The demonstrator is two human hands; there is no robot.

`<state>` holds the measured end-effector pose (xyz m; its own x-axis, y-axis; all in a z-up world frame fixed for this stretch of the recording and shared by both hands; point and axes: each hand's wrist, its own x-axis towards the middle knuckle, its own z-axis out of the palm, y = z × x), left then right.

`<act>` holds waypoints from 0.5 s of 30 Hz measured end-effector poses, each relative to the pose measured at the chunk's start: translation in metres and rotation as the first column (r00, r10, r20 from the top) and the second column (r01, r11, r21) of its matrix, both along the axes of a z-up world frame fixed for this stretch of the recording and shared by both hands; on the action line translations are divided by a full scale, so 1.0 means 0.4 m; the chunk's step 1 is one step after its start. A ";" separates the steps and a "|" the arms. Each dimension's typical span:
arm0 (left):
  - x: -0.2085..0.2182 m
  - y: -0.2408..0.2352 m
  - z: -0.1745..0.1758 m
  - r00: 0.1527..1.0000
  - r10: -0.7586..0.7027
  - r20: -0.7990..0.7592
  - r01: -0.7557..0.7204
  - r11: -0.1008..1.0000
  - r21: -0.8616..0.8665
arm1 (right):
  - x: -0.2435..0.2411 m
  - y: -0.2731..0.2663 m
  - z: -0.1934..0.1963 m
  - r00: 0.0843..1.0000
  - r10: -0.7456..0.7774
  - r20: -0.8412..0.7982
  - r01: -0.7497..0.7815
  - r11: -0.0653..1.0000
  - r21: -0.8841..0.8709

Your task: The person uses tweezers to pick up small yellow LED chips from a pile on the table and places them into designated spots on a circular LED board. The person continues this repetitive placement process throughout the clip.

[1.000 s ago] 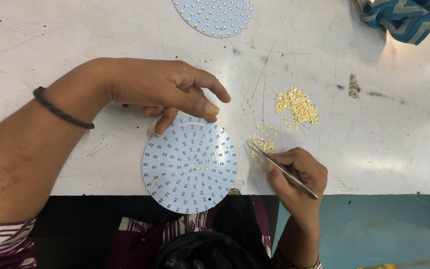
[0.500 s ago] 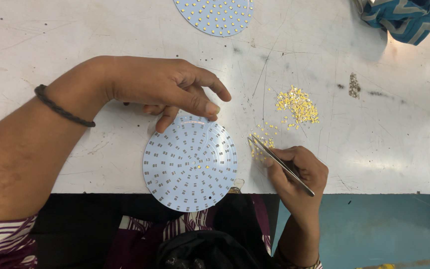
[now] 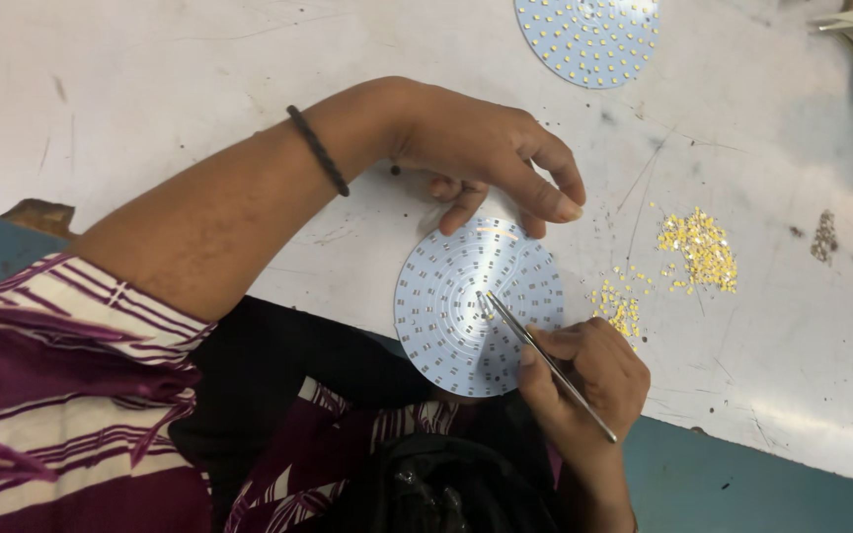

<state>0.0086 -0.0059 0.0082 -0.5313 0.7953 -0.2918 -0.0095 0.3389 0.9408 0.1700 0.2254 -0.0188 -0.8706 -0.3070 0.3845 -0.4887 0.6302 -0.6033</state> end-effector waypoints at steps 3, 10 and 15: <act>-0.001 -0.001 -0.002 1.000 0.004 0.020 -0.004 1.000 0.026 | -0.002 -0.013 0.000 0.997 0.002 -0.076 0.002 0.998 0.057; -0.002 0.003 -0.010 1.000 0.029 0.009 -0.029 0.999 0.017 | -0.006 -0.018 -0.005 0.993 0.030 -0.114 -0.015 0.991 0.133; -0.003 0.006 -0.009 1.000 0.024 -0.003 -0.024 1.000 0.005 | -0.011 -0.023 0.002 0.993 0.051 -0.109 -0.034 0.988 0.153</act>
<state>0.0075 -0.0034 0.0047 -0.5516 0.7835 -0.2863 -0.0146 0.3341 0.9424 0.1656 0.2161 -0.0180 -0.8093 -0.4046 0.4258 -0.5763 0.6868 -0.4429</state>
